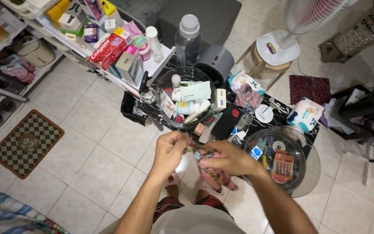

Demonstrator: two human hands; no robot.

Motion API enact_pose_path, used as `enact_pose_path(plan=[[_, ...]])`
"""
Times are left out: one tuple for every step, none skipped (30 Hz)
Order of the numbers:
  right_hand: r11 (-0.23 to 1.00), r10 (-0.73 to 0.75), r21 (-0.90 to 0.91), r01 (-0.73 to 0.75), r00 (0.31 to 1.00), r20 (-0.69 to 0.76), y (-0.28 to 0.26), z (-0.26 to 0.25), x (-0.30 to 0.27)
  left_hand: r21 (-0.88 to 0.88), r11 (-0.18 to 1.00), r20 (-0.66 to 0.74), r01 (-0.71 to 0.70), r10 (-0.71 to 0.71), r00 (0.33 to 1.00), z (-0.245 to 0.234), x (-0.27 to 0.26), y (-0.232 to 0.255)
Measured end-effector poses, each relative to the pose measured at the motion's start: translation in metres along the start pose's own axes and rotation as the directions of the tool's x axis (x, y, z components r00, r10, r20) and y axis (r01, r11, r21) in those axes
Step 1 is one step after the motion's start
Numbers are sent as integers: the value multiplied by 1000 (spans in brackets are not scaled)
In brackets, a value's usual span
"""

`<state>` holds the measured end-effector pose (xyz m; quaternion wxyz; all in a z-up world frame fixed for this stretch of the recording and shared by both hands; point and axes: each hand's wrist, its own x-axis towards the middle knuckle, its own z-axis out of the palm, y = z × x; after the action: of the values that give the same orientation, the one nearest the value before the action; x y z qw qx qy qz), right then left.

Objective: The person organizes various small items on a cluttered table, moving them between two clear plastic bowls. They handle items such as hair clips, tape, and small boxes, then wipe the inside of one bowl with a cloth before continuing to sort the items.

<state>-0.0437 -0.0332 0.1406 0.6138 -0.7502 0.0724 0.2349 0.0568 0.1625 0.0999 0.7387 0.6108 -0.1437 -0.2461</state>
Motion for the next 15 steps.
enact_pose_path(plan=[[1000, -10, -8, 11, 1000, 23, 3, -7, -1, 45, 999, 6, 15, -15, 1000, -3, 0, -2], [1000, -21, -16, 21, 999, 46, 4, -15, -1, 91, 995, 12, 30, -31, 999, -6, 1, -4], [999, -31, -25, 32, 997, 65, 5, -22, 1, 136, 990, 21, 43, -46, 999, -7, 2, -4], [996, 71, 46, -74, 996, 55, 6, -27, -1, 169, 985, 11, 19, -22, 1000, -7, 2, -4], [977, 171, 117, -176, 984, 52, 8, -32, -6, 204, 979, 1, -4, 4, 1000, -6, 1, -1], [943, 270, 188, -276, 961, 56, 9, -36, -10, 238, 971, -7, -27, 30, 1000, -4, 1, 4], [969, 188, 158, -191, 982, 38, 11, -40, -10, 281, 960, 45, -18, 6, 999, -3, -1, 12], [986, 103, 127, -105, 994, 22, 14, -44, -8, 324, 946, 95, -11, -21, 995, -3, -5, 21], [995, 22, 95, -23, 1000, 12, 17, -46, -8, 365, 931, 142, -2, -53, 988, -2, -10, 30], [993, 36, 110, -34, 999, -16, 19, -46, -8, 381, 906, 210, -183, 109, 972, 0, -13, 38], [992, 46, 122, -41, 998, -45, 19, -46, -5, 385, 848, 282, -363, 266, 922, 1, -12, 46], [990, 57, 135, -47, 996, -73, 18, -46, -3, 375, 761, 355, -530, 410, 840, 3, -11, 53], [989, 59, 141, -49, 996, -70, 15, -46, -5, 496, 729, 369, -472, 315, 874, 5, -12, 58], [988, 62, 145, -52, 996, -66, 13, -46, -7, 609, 678, 370, -412, 217, 904, 6, -13, 62], [987, 63, 149, -53, 996, -62, 10, -47, -8, 712, 608, 355, -352, 120, 927, 7, -14, 63]])
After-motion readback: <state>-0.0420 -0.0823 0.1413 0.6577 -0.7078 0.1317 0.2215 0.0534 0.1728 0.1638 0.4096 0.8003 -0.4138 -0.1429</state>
